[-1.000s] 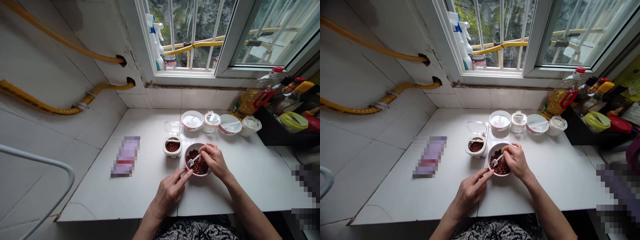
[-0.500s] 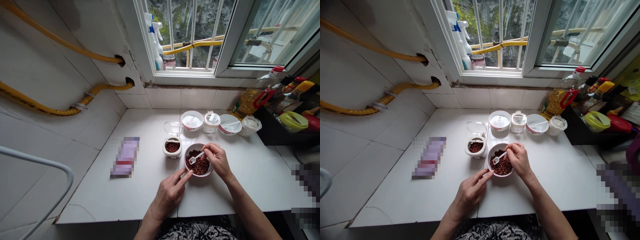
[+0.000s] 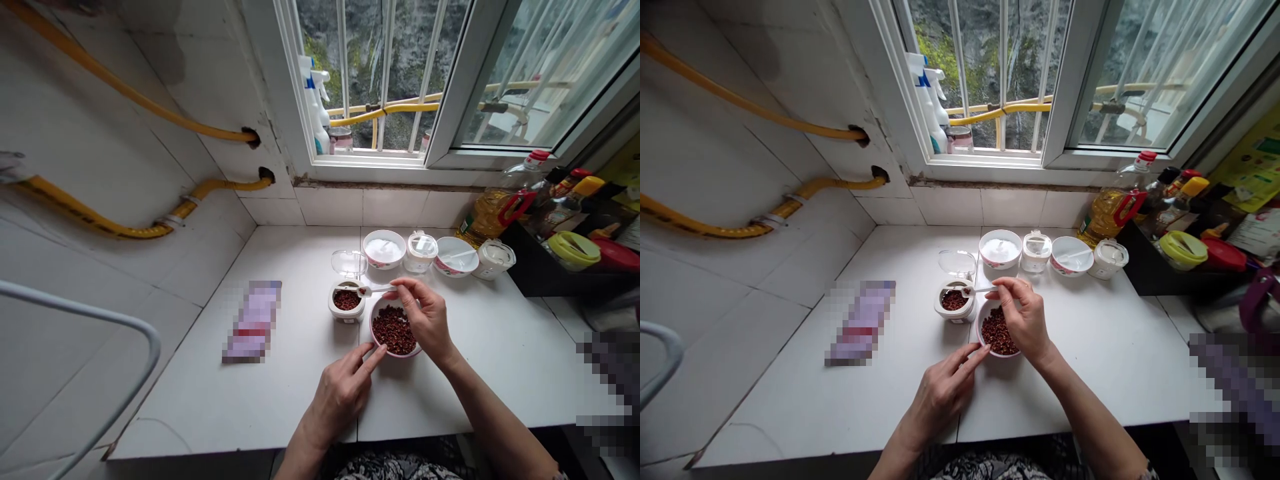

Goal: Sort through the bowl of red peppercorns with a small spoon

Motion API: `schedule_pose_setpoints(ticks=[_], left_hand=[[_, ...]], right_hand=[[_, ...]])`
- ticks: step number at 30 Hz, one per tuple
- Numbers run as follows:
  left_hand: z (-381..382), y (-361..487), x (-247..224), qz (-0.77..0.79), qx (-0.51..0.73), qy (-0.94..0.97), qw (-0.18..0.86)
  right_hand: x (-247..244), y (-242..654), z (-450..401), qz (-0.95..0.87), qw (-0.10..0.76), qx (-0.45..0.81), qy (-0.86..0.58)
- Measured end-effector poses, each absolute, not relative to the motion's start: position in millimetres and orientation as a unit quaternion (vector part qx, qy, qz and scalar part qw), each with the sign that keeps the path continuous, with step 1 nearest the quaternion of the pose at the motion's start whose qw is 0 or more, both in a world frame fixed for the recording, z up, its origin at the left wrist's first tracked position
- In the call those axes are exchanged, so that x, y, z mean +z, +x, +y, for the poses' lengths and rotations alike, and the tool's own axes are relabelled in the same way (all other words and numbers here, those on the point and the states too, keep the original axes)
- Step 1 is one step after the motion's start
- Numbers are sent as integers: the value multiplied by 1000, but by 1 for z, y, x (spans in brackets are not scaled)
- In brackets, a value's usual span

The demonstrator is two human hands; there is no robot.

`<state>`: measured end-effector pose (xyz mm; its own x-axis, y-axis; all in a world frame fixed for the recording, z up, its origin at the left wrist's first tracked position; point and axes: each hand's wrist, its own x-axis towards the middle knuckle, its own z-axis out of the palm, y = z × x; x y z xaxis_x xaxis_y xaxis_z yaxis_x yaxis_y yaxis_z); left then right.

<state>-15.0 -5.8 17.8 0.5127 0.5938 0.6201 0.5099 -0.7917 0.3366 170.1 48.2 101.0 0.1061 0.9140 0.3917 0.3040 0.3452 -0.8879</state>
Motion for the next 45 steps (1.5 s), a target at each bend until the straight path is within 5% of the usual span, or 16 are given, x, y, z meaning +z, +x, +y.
schedule_pose_setpoints(ticks=[7,11,19,33,45], left_hand=[[-5,-14,16,320,375,869,46],[-6,-15,16,320,368,871,51],[-6,-16,16,318,371,871,45],[-6,-16,18,323,370,870,47],[-6,-16,19,322,367,871,57]], right_hand=[[95,165,51,-773,490,61,-397],[106,188,47,-757,483,48,-437],[87,211,45,-792,335,39,-510],[78,209,44,-665,421,230,-572],[72,206,45,-699,423,164,-554]])
